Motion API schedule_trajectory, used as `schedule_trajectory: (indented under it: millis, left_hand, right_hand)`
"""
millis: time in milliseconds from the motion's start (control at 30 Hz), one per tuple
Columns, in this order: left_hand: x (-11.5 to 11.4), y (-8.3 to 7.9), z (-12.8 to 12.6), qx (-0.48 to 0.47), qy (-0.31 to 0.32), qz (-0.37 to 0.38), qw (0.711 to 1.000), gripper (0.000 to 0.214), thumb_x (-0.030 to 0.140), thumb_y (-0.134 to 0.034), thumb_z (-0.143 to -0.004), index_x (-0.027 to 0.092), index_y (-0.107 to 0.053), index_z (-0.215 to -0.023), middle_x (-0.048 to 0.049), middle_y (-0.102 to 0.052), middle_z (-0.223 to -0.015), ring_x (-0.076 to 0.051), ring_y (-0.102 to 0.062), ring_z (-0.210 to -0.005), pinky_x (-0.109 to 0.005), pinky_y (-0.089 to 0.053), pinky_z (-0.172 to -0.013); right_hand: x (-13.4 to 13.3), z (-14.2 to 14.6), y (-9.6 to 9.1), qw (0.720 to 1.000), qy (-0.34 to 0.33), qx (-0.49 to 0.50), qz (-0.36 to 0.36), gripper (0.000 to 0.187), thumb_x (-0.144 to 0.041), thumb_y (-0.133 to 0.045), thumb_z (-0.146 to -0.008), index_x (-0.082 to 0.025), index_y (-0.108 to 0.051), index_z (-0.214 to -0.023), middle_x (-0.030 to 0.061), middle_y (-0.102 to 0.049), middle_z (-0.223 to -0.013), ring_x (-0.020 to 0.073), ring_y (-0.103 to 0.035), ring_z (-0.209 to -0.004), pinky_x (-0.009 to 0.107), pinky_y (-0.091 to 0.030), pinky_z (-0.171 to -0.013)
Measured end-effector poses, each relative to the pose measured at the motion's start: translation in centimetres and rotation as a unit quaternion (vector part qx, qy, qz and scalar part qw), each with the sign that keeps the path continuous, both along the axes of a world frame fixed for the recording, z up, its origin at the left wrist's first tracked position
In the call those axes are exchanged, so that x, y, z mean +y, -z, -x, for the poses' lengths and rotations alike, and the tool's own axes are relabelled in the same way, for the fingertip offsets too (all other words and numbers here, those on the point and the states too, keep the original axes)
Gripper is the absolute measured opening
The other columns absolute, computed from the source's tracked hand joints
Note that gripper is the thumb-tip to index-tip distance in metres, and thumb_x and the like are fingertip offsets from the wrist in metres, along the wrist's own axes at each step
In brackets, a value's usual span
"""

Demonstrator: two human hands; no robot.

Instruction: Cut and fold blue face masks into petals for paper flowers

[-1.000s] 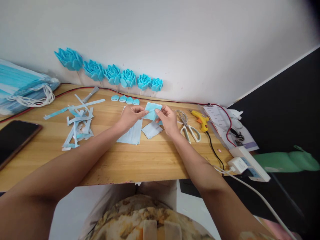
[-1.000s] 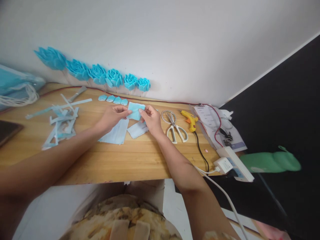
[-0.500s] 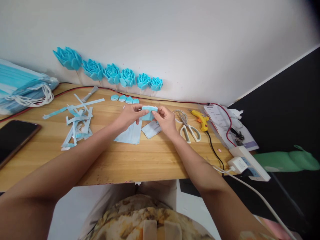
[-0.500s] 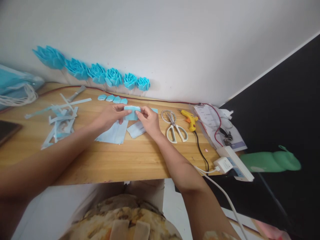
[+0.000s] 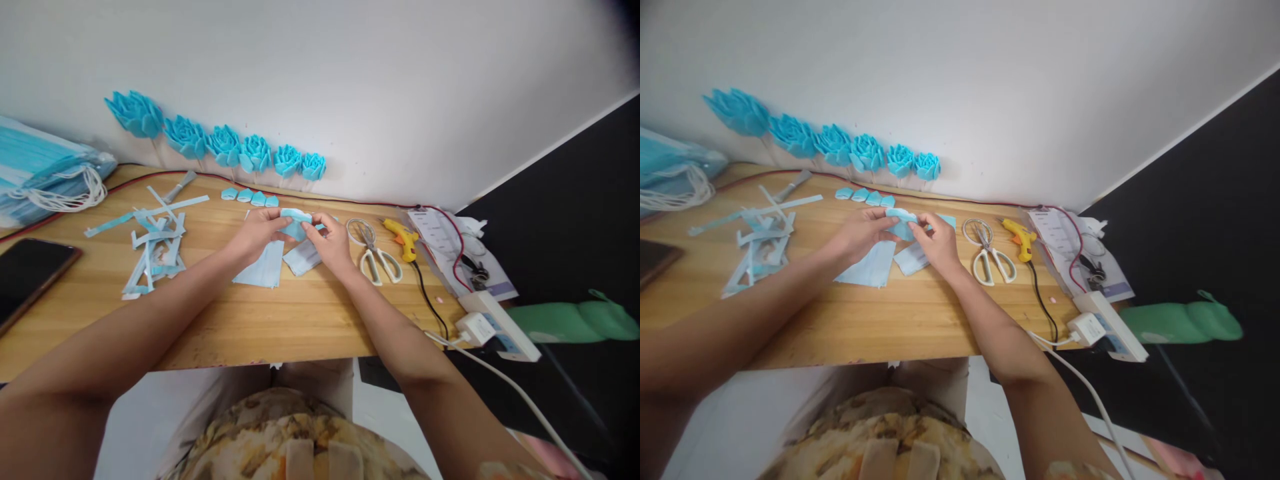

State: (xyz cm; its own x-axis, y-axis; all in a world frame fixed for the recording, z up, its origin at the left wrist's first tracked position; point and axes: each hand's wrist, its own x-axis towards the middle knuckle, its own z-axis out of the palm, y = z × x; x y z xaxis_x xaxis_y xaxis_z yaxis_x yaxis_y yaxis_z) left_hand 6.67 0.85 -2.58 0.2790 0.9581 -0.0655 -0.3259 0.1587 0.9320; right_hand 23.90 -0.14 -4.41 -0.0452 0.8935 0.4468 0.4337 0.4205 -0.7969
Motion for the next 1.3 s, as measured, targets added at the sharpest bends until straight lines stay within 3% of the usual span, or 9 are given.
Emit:
schedule_trajectory:
  millis: [133,367,633,833,967,1067,1300]
  left_hand:
    - [0.1,0.3,0.0,-0.025,-0.009,-0.002,1.0,0.008,0.017,-0.076,-0.071,0.013,-0.071,-0.074,-0.003,-0.071,-0.077,-0.014,-0.066,-0.073,-0.029,-0.058,-0.075]
    - [0.3,0.6,0.1,-0.009,-0.016,-0.029,0.999,0.013,0.021,-0.076,-0.073,0.012,-0.073,-0.083,-0.004,-0.073,-0.082,-0.014,-0.065,-0.076,-0.03,-0.057,-0.078]
    - [0.1,0.8,0.1,0.017,0.01,-0.063,0.998,0.021,0.031,-0.079,-0.07,0.014,-0.071,-0.08,-0.0032,-0.072,-0.082,-0.015,-0.066,-0.077,-0.033,-0.056,-0.083]
    - [0.3,1.0,0.0,0.018,0.006,-0.066,0.998,0.038,0.023,-0.082,-0.064,0.017,-0.071,-0.099,-0.0003,-0.073,-0.086,-0.014,-0.065,-0.077,-0.03,-0.053,-0.078]
    - [0.2,1.2,0.0,0.051,0.016,-0.068,0.996,0.021,0.028,-0.08,-0.068,0.014,-0.072,-0.082,-0.002,-0.073,-0.079,-0.014,-0.063,-0.073,-0.03,-0.051,-0.077]
    - [0.2,1.2,0.0,0.047,0.004,-0.065,0.997,0.024,0.032,-0.082,-0.067,0.014,-0.074,-0.08,-0.0025,-0.073,-0.078,-0.014,-0.062,-0.071,-0.03,-0.051,-0.076]
    - [0.6,1.2,0.2,0.051,-0.04,-0.063,0.996,0.028,0.036,-0.083,-0.064,0.016,-0.073,-0.08,-0.0037,-0.074,-0.082,-0.016,-0.063,-0.073,-0.032,-0.053,-0.076]
  right_hand:
    - [0.0,-0.1,0.0,0.999,0.001,0.023,0.029,0.019,-0.038,-0.064,-0.084,-0.022,-0.06,-0.077,-0.0013,-0.062,-0.074,0.0126,-0.055,-0.066,0.026,-0.045,-0.063]
    - [0.0,-0.1,-0.3,0.994,-0.017,0.066,0.086,0.021,-0.042,-0.066,-0.081,-0.022,-0.061,-0.085,0.0006,-0.065,-0.083,0.0149,-0.059,-0.077,0.027,-0.046,-0.066]
    - [0.0,0.2,-0.4,0.995,-0.013,0.006,0.095,0.02,-0.04,-0.063,-0.076,-0.021,-0.057,-0.074,-0.0015,-0.055,-0.072,0.0134,-0.049,-0.068,0.028,-0.041,-0.063]
    - [-0.1,0.3,-0.2,0.996,-0.022,-0.011,0.089,0.02,-0.04,-0.061,-0.078,-0.021,-0.056,-0.075,-0.0017,-0.056,-0.071,0.0131,-0.049,-0.065,0.028,-0.041,-0.062]
    - [-0.1,0.4,0.0,0.997,-0.023,-0.033,0.073,0.024,-0.041,-0.061,-0.078,-0.021,-0.051,-0.069,-0.0025,-0.051,-0.067,0.0127,-0.047,-0.062,0.028,-0.039,-0.061]
    - [-0.2,0.4,-0.1,0.996,-0.023,-0.04,0.073,0.024,-0.041,-0.061,-0.078,-0.022,-0.05,-0.068,-0.0032,-0.05,-0.065,0.0122,-0.046,-0.06,0.028,-0.038,-0.06]
    - [0.3,-0.4,-0.1,0.996,-0.033,-0.012,0.077,0.018,-0.038,-0.061,-0.079,-0.021,-0.057,-0.076,0.0007,-0.063,-0.078,0.0157,-0.056,-0.075,0.029,-0.045,-0.068]
